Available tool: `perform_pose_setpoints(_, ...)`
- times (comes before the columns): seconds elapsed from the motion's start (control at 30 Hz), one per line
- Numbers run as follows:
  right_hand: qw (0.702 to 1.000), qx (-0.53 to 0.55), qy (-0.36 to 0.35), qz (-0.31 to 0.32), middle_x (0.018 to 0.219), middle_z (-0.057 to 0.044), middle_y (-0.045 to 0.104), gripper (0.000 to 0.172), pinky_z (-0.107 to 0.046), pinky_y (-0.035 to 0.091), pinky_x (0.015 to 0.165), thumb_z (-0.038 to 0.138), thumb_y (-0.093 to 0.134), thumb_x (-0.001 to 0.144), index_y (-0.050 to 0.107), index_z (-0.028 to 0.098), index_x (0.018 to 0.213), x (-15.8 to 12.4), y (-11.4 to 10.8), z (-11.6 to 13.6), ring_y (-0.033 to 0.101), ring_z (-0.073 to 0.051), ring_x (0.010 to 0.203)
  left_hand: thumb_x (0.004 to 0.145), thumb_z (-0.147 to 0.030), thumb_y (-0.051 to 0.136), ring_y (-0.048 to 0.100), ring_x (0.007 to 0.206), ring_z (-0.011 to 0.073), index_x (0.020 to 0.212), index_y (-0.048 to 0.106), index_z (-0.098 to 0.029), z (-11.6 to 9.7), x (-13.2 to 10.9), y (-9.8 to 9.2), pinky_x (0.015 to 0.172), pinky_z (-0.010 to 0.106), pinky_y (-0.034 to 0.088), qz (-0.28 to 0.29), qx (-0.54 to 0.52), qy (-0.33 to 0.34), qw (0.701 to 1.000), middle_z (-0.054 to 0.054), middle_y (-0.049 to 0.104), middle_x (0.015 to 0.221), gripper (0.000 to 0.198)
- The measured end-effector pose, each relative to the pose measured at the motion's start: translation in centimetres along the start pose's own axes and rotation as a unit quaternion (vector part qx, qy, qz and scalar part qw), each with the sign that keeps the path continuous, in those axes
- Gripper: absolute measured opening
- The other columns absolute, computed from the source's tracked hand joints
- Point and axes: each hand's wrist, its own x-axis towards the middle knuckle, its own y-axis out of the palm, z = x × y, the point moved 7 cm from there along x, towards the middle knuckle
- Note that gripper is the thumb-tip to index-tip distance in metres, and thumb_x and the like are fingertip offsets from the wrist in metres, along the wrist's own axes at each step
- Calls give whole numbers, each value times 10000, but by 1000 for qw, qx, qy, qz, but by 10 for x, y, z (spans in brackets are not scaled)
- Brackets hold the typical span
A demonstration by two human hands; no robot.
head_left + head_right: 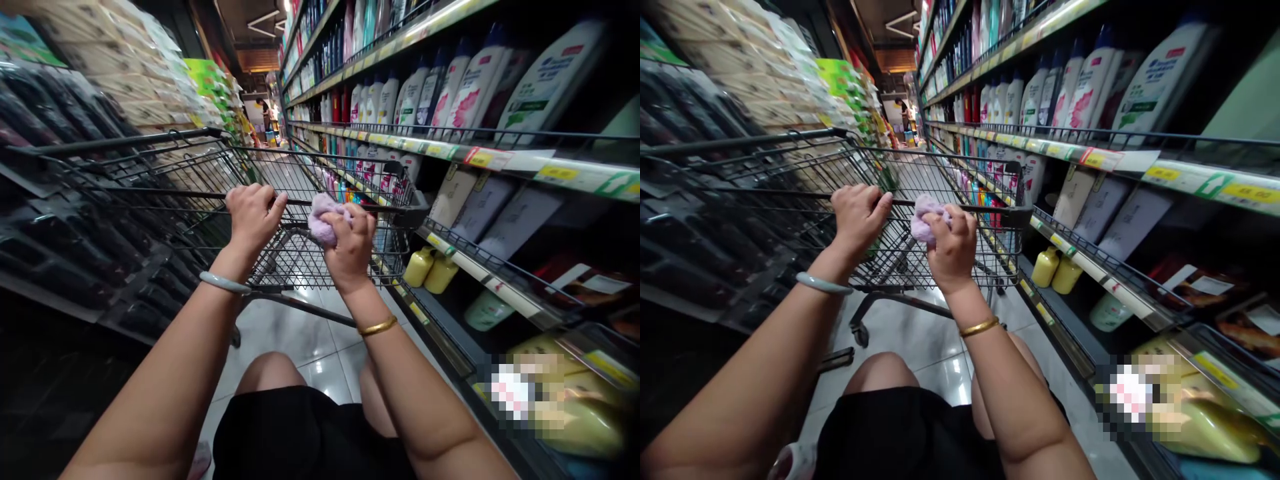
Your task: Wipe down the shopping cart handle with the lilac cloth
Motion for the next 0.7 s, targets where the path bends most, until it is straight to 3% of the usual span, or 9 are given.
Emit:
perform_pose_setpoints(0.17, 984, 13, -72, 165, 1352, -73, 652, 378, -415, 540, 972, 132, 603, 947, 787, 336, 1207, -35, 46, 18, 521, -269, 1161, 1049, -555, 363, 529, 903, 254, 769, 526, -221, 13, 4, 1, 919, 408, 340, -2, 2, 4, 1000, 71, 596, 837, 465)
perform_pose_setpoints(0.23, 985, 26, -64, 156, 1361, -72, 652, 366, -411, 535, 994, 133, 613, 946, 794, 332, 1194, -32, 41, 22, 520, -268, 1172, 1041, -537, 376, 533, 899, 254, 756, 515, -225, 19, 5, 1, 911, 403, 350, 8, 3, 5, 1000, 74, 605, 830, 444)
perform_pose_setpoints(0.37, 996, 38, -36, 66, 1384, -79, 636, 350, -451, 487, 1116, 158, 609, 969, 788, 331, 1215, -11, 6, 23, 504, -276, 1243, 1021, -507, 405, 572, 930, 258, 743, 539, -232, 31, 8, -5, 931, 402, 381, 41, 2, 0, 999, 85, 660, 854, 414)
perform_pose_setpoints(0.43, 996, 34, -37, 77, 1383, -81, 649, 360, -450, 504, 1086, 157, 600, 977, 775, 334, 1237, -12, 7, 25, 519, -276, 1241, 1014, -478, 423, 602, 959, 269, 768, 597, -235, 28, 9, -13, 965, 425, 391, 42, 5, -4, 999, 94, 706, 891, 387)
perform_pose_setpoints(0.5, 988, 24, -61, 143, 1361, -77, 682, 329, -438, 538, 1002, 178, 604, 987, 771, 334, 1224, -23, 27, 30, 554, -274, 1203, 1012, -446, 444, 631, 1052, 276, 873, 683, -246, 12, 8, -23, 1061, 463, 370, 31, -4, 0, 999, 91, 759, 1007, 342)
perform_pose_setpoints(0.57, 975, 21, -92, 202, 1319, -62, 717, 251, -432, 550, 956, 242, 626, 1000, 772, 336, 1182, -35, 49, 36, 587, -277, 1182, 1026, -434, 463, 636, 1180, 259, 1023, 736, -278, -19, 4, -30, 1197, 491, 285, 30, -46, 30, 998, 57, 777, 1164, 314)
perform_pose_setpoints(0.63, 975, 26, -92, 198, 1291, -70, 725, 223, -428, 552, 952, 277, 628, 1008, 757, 315, 1186, -37, 61, 39, 616, -280, 1176, 1050, -428, 455, 656, 1190, 236, 1080, 748, -278, -61, -6, -29, 1266, 490, 234, 79, -114, 84, 987, 40, 784, 1188, 330)
perform_pose_setpoints(0.7, 986, 36, -67, 150, 1314, -124, 697, 298, -445, 548, 966, 234, 569, 1026, 704, 264, 1291, -30, 61, 37, 636, -289, 1171, 1061, -448, 468, 638, 1262, 233, 1189, 736, -283, -97, -16, -26, 1311, 510, 165, 120, -145, 108, 976, 36, 765, 1265, 340)
